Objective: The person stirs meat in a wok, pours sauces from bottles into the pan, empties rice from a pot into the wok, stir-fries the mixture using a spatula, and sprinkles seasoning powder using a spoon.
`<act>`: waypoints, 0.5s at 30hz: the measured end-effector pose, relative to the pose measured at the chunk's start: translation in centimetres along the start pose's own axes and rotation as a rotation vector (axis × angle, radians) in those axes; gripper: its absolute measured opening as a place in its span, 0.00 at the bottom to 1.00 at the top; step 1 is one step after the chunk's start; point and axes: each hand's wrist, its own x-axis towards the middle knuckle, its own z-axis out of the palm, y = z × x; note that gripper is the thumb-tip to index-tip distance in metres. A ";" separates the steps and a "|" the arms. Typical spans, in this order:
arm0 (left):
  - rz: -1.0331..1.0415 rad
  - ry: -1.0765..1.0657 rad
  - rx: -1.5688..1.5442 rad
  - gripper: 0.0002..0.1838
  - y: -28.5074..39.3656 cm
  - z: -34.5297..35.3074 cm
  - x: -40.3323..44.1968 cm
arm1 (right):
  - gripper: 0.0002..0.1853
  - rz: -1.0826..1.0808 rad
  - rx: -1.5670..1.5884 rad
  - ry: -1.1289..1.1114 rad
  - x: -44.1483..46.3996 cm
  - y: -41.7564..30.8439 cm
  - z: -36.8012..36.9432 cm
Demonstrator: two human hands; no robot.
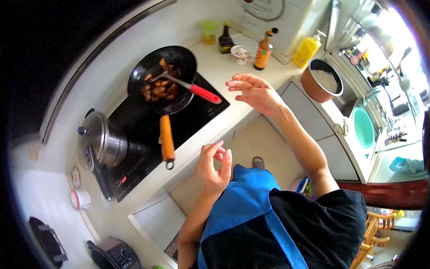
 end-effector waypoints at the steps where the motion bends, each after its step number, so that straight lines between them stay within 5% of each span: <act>1: -0.054 -0.042 -0.036 0.12 0.2 1.7 0.1 | 0.22 -0.036 -0.045 0.011 -1.3 -0.5 -0.9; 6: -0.126 -0.230 -0.057 0.10 0.2 12.8 0.2 | 0.26 -0.100 -0.115 0.046 -8.4 -5.2 -7.7; 9: -0.234 -0.395 -0.049 0.10 -1.0 21.0 -1.5 | 0.24 -0.064 -0.439 0.213 -15.1 -6.7 -12.5; 12: -0.321 -0.608 -0.070 0.12 -3.4 27.5 -4.4 | 0.25 0.097 -0.592 0.586 -23.7 -6.5 -17.5; 15: -0.401 -0.779 -0.099 0.13 -3.7 32.5 -6.2 | 0.26 0.015 -0.709 0.997 -34.2 -9.0 -22.6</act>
